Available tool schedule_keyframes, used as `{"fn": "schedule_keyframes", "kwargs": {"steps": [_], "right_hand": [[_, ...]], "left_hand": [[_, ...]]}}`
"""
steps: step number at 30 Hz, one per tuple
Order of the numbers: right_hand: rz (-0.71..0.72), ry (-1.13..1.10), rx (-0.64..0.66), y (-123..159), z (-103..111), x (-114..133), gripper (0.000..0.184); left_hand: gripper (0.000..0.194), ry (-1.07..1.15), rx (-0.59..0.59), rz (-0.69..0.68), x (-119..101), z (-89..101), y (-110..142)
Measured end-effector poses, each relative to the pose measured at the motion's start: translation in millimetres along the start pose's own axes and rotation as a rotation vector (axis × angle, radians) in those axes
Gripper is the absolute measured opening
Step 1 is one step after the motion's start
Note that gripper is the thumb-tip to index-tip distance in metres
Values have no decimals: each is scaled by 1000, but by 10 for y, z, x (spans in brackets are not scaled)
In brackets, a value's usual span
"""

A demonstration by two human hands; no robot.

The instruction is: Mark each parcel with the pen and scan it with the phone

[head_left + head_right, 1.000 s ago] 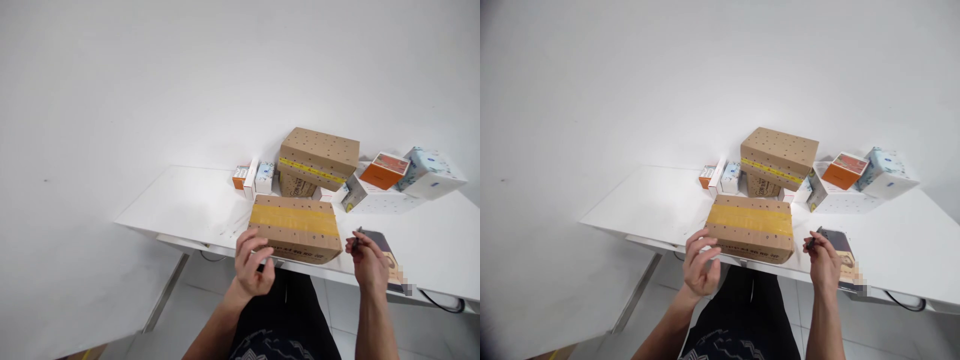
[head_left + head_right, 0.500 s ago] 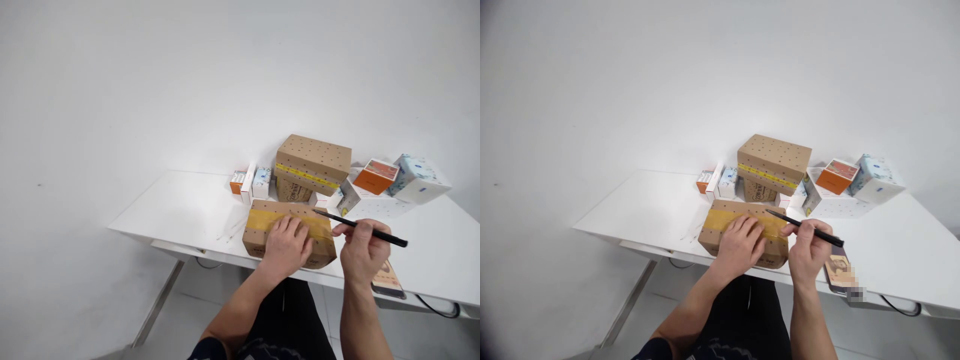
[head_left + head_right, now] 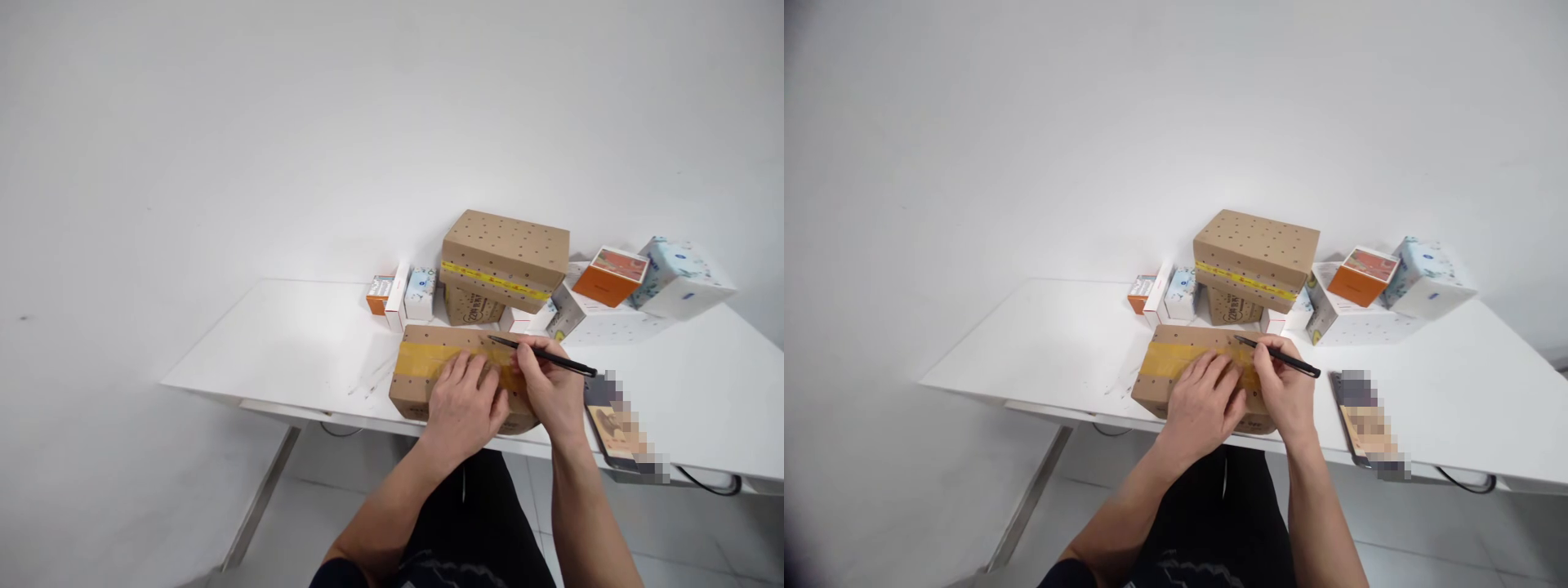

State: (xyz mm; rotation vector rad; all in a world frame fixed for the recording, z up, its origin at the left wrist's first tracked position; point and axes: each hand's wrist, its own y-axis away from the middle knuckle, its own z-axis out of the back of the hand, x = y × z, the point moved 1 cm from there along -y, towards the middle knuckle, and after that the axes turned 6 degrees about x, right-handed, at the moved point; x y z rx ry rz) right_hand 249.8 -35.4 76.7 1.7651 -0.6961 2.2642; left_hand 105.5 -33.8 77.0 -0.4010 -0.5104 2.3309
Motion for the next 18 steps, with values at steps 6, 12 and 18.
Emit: {"fn": "schedule_keyframes", "kwargs": {"steps": [6, 12, 18], "right_hand": [[67, 155, -2, -1, -9, -7, 22], [74, 208, 56, -22, -17, -27, 26], [83, 236, 82, -23, -12, -13, 25]], "left_hand": [[31, 5, -7, -6, 6, -16, 4], [30, 8, -17, -15, 8, -29, 5], [31, 8, -16, -15, 8, -24, 4]]}}
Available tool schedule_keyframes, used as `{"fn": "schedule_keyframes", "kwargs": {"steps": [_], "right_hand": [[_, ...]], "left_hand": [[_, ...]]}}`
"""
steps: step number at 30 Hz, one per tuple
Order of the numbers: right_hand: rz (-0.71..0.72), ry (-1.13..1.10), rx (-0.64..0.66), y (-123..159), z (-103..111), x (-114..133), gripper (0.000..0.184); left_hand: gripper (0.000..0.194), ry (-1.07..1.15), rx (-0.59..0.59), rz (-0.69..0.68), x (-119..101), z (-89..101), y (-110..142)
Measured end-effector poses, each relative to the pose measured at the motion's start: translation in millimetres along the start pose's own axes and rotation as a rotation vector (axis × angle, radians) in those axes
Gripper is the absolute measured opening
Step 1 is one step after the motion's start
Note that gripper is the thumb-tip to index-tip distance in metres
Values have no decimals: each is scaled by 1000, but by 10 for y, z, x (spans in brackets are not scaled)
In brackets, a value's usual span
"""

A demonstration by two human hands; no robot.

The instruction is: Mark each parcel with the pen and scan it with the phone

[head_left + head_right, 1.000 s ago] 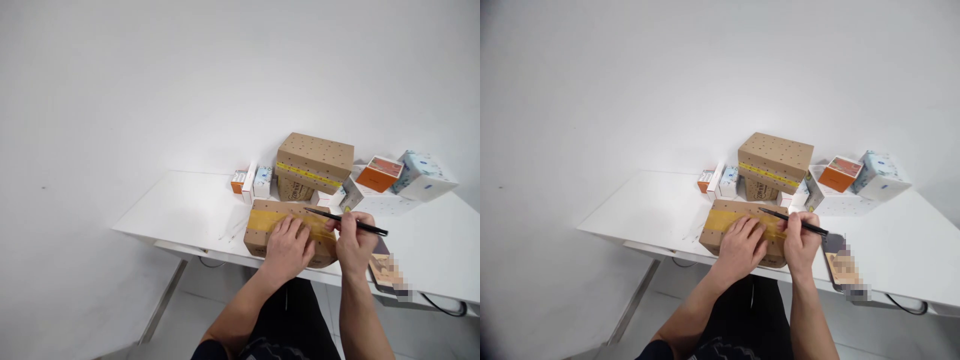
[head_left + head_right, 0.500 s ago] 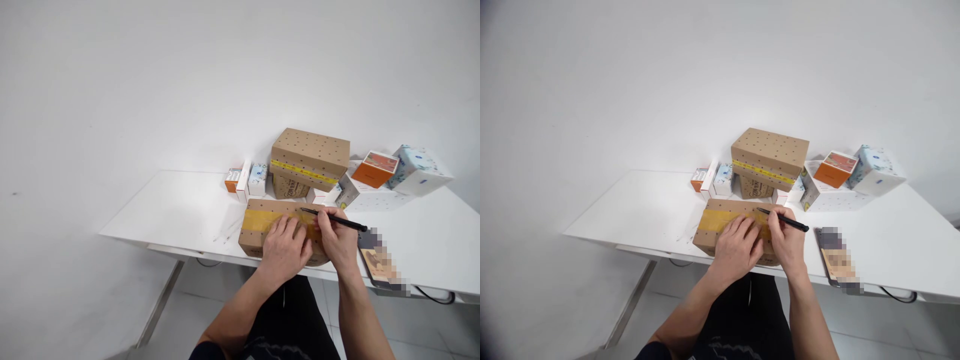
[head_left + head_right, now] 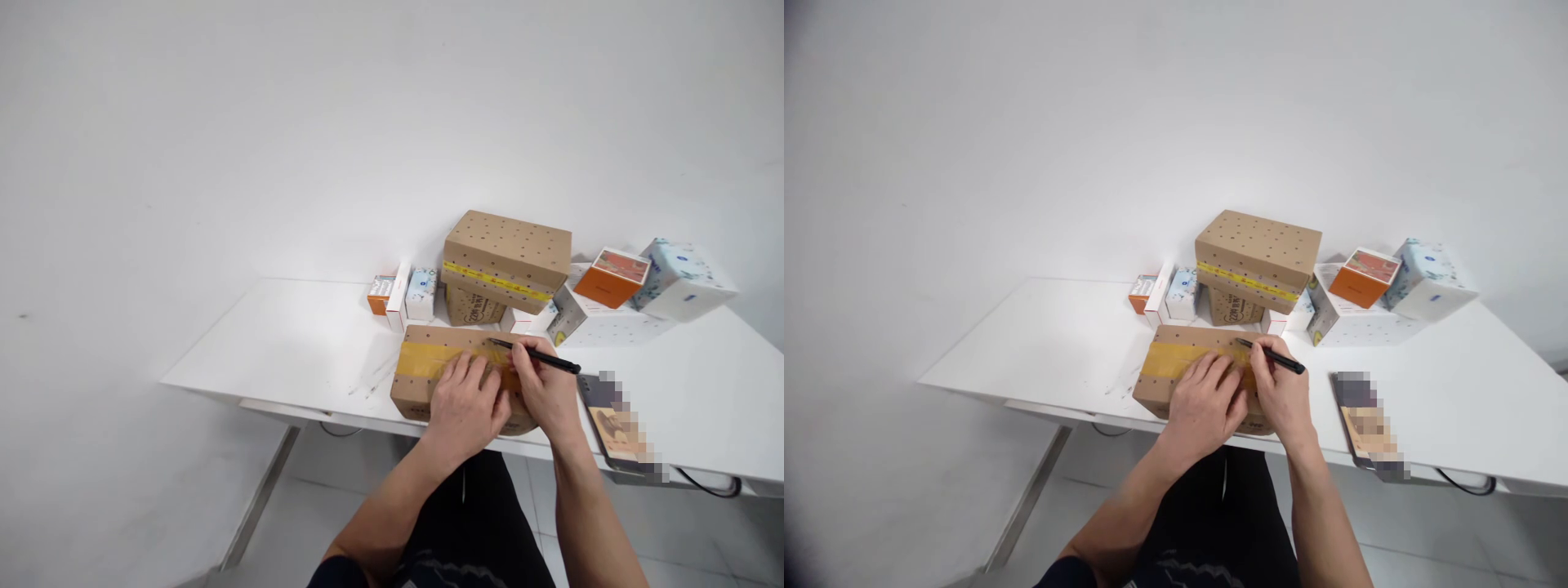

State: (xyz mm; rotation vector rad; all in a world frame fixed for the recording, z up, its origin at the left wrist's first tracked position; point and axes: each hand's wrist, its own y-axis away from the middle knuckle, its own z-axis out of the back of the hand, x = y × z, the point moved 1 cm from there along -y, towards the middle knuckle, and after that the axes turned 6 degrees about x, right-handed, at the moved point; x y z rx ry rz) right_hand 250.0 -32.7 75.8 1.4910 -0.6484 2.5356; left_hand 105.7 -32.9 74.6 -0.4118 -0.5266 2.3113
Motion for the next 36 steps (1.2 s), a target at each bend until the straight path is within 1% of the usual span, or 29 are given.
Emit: {"fn": "schedule_keyframes", "kwargs": {"steps": [3, 7, 10, 14, 16, 19, 20, 22, 23, 25, 27, 28, 31, 34, 36], "right_hand": [[-2, -6, -6, 10, 2, -4, 23], [5, -93, -86, 31, -4, -4, 23], [24, -200, -185, 54, 1, 38, 23], [72, -335, -368, 109, 41, 79, 22], [74, -347, -454, 144, 69, 16, 24], [42, -243, -519, 199, 116, -244, 27], [39, -168, -511, 217, 133, -366, 27], [78, 51, -438, 250, 161, -630, 27], [129, 202, -356, 267, 168, -758, 27], [183, 474, -111, 305, 157, -993, 31], [164, 686, 77, 356, 125, -1177, 37], [138, 768, 129, 384, 103, -1247, 39], [83, 935, 196, 463, 29, -1374, 37], [97, 992, 244, 511, -21, -1425, 35], [102, 996, 260, 527, -9, -1434, 36]], "left_hand": [[30, -5, -6, -1, 1, 4, -1], [30, 2, -21, -4, -2, 6, -1], [31, 4, -25, 4, -6, 7, -1], [30, 8, -29, 11, -7, 2, 5], [30, 4, -40, 11, -6, -5, 9], [29, -4, -52, 8, -5, -15, 11], [29, -5, -55, 6, -5, -17, 11], [29, -4, -55, 7, -4, -18, 8], [29, -3, -54, 8, -4, -18, 7], [30, -2, -47, 9, -4, -16, 6], [30, -3, -44, 9, -4, -15, 8], [30, -5, -46, 9, -3, -16, 10], [29, -7, -55, 8, -2, -19, 15], [29, -8, -54, 9, -1, -17, 15], [29, -9, -56, 9, -1, -11, 10]]}}
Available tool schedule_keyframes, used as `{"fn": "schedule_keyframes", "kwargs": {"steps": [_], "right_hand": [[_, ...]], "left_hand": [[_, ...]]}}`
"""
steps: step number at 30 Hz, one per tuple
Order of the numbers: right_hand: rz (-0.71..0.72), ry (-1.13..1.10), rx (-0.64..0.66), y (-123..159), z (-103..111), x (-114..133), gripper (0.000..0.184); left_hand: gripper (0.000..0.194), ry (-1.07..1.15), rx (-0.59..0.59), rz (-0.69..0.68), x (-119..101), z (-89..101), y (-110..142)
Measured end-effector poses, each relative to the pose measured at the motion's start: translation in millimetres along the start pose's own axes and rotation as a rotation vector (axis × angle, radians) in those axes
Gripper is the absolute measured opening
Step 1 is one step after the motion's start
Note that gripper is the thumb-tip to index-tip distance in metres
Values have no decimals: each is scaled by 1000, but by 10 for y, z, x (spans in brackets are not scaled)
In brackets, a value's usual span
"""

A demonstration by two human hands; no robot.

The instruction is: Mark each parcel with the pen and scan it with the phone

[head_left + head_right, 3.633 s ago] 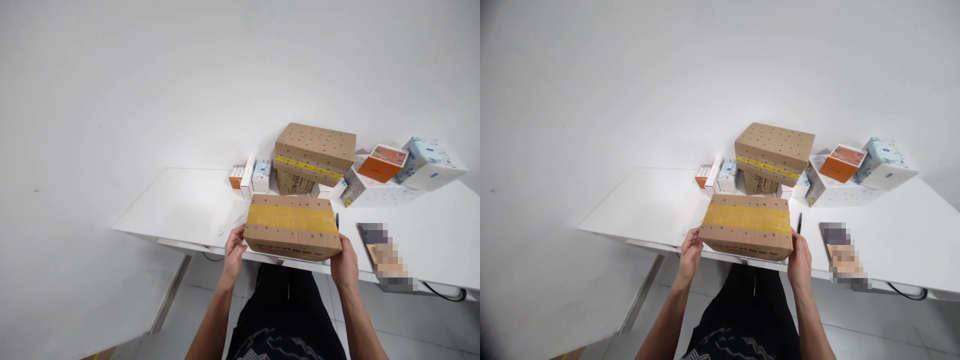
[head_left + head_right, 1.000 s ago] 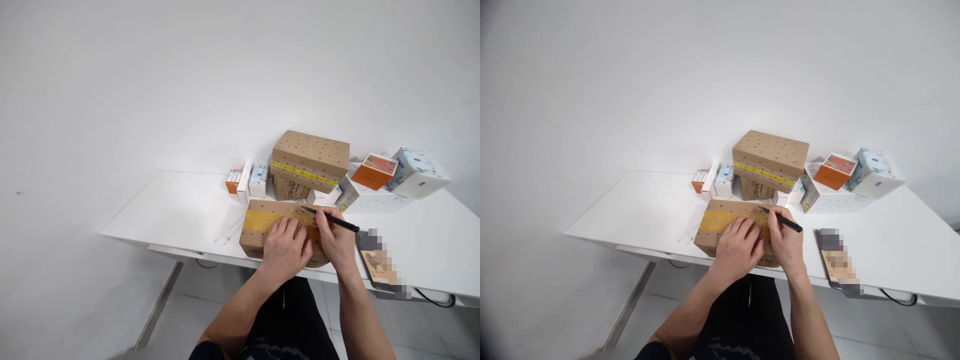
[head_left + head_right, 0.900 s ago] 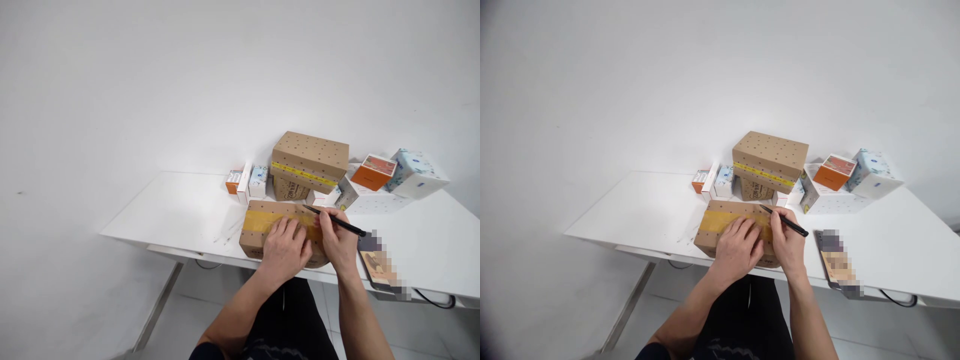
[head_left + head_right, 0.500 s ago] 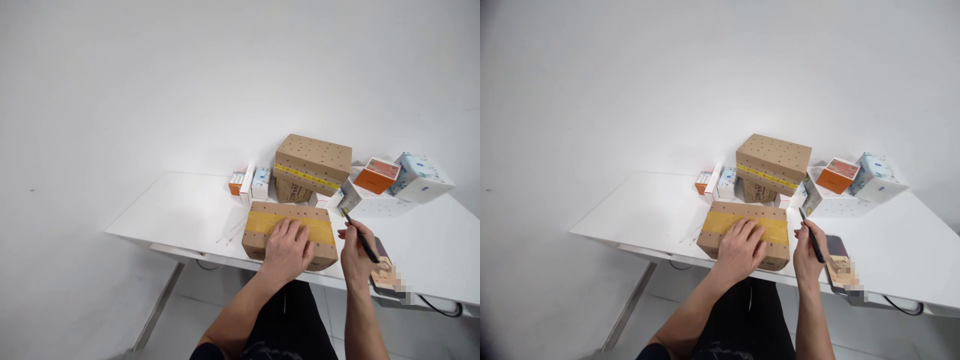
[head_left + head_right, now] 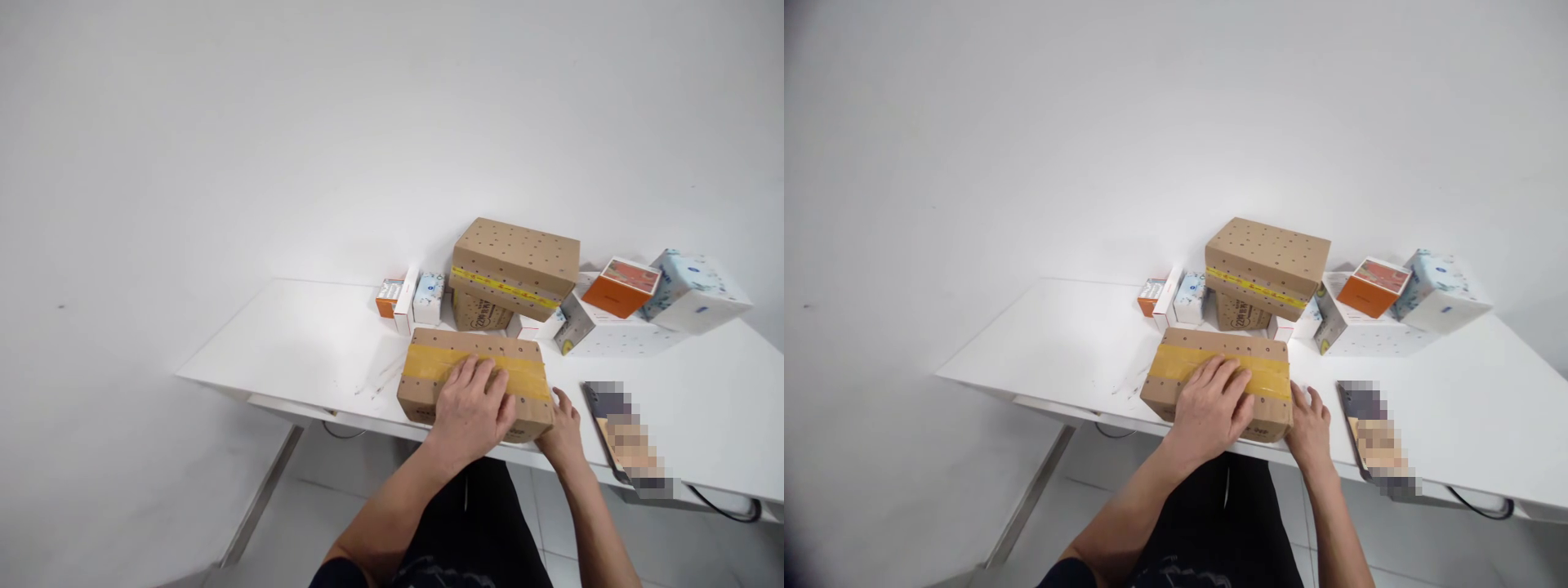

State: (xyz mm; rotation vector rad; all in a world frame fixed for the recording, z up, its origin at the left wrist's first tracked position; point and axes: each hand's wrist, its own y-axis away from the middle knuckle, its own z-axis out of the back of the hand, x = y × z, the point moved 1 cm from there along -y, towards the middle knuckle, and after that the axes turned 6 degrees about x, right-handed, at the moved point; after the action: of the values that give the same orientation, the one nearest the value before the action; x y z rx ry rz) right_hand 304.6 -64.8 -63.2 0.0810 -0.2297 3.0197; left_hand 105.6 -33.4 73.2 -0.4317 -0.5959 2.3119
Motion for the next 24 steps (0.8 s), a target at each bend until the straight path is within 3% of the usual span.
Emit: {"fn": "schedule_keyframes", "kwargs": {"steps": [3, 6, 8, 10, 14, 18, 21, 24], "right_hand": [[-62, -9, -66, 52, 72, -105, 40], [-367, -20, -171, 151, 196, -355, 44], [-621, -55, -105, 227, 264, -567, 61], [-751, -124, 37, 284, 312, -748, 75], [-730, -220, 218, 284, 395, -892, 76], [-793, -256, 237, 238, 491, -848, 79], [-849, -541, 126, 271, 578, -777, 78], [-871, -1169, -73, 356, 732, -599, 77]], "left_hand": [[28, 1, -4, 0, -2, 9, -6], [29, 6, 0, -5, -3, 3, -1], [30, 8, 2, -3, -1, -8, 6], [30, 11, -1, 6, 1, -19, 14], [29, 16, -2, 6, 3, -24, 16], [29, 14, 8, 4, 5, -14, 5], [30, 9, 12, 2, 6, -14, 0], [30, 0, 12, 6, 5, -24, 4]]}}
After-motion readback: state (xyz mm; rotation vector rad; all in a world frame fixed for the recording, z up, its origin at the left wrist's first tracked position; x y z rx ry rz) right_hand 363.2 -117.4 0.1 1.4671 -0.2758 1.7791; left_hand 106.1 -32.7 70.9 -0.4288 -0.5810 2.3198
